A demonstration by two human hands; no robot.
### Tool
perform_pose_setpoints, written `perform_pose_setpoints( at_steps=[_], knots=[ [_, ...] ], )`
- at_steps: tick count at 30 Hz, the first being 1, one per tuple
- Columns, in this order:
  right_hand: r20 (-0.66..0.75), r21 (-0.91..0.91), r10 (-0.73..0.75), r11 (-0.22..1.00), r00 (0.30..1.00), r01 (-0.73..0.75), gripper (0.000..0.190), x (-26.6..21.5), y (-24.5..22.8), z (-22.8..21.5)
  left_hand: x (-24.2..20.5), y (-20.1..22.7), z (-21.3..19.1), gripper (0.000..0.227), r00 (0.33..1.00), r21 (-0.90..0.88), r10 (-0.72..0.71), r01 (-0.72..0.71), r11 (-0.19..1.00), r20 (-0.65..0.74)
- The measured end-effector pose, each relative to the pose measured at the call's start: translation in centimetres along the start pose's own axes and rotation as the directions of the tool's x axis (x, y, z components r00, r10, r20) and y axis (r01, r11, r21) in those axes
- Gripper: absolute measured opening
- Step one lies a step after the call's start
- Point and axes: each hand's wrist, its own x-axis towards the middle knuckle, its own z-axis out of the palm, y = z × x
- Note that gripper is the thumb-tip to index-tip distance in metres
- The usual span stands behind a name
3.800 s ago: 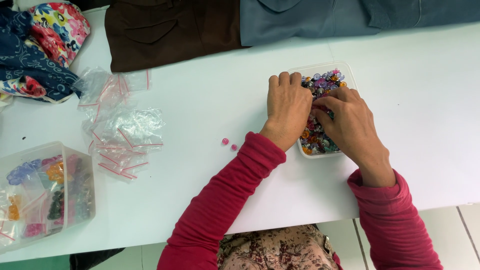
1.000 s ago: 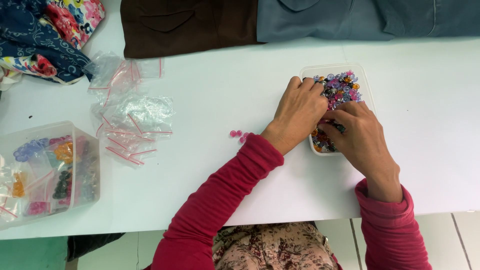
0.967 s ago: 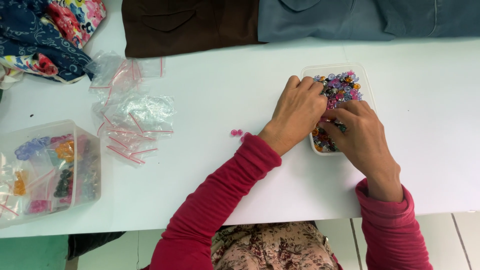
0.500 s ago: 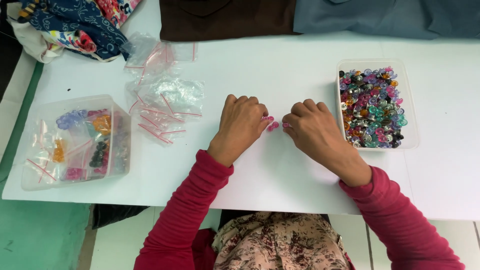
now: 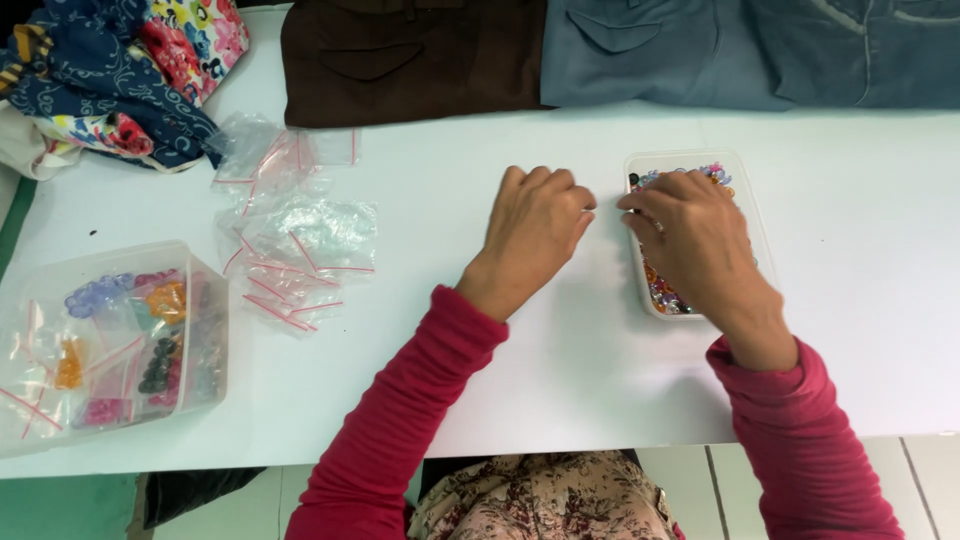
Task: Sorting various colored buttons from a large container into small individual plastic bags.
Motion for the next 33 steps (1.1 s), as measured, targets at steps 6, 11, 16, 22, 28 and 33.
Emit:
perform_pose_setpoints(
  at_steps=[6,11,16,22,28,33],
  knots=[
    [0.246,-0.124,0.243,0.968,0.939,-0.218,0.024,-1.0,3.3,-2.1,5.8,2.3,8.8,0.007,0.982,0.103,0.145,-0.133,0.986,-0.122],
    [0.285,-0.064,0.252,0.968,0.925,-0.244,0.021,-1.8,4.5,0.2,7.4,3.1,9.7,0.011,0.996,0.250,0.061,-0.075,0.965,0.062],
    [0.272,-0.031,0.258,0.965,0.927,-0.260,0.019,-1.9,5.0,1.3,7.5,2.8,10.1,0.011,0.996,0.267,0.060,-0.074,0.961,0.062],
    [0.193,0.016,0.226,0.972,0.955,-0.234,0.019,-2.3,5.3,1.7,6.8,2.4,10.1,0.011,0.993,0.203,0.116,-0.110,0.973,-0.019],
    [-0.019,0.179,0.123,0.977,0.992,-0.117,0.020,-2.8,3.5,1.5,3.4,2.4,5.1,0.006,0.993,0.051,0.112,-0.110,0.993,-0.038],
    [-0.125,0.224,-0.083,0.968,0.989,0.110,0.021,-2.5,-2.4,2.8,-2.2,0.3,-0.5,0.010,0.989,-0.023,-0.042,0.046,0.999,0.140]
  ],
)
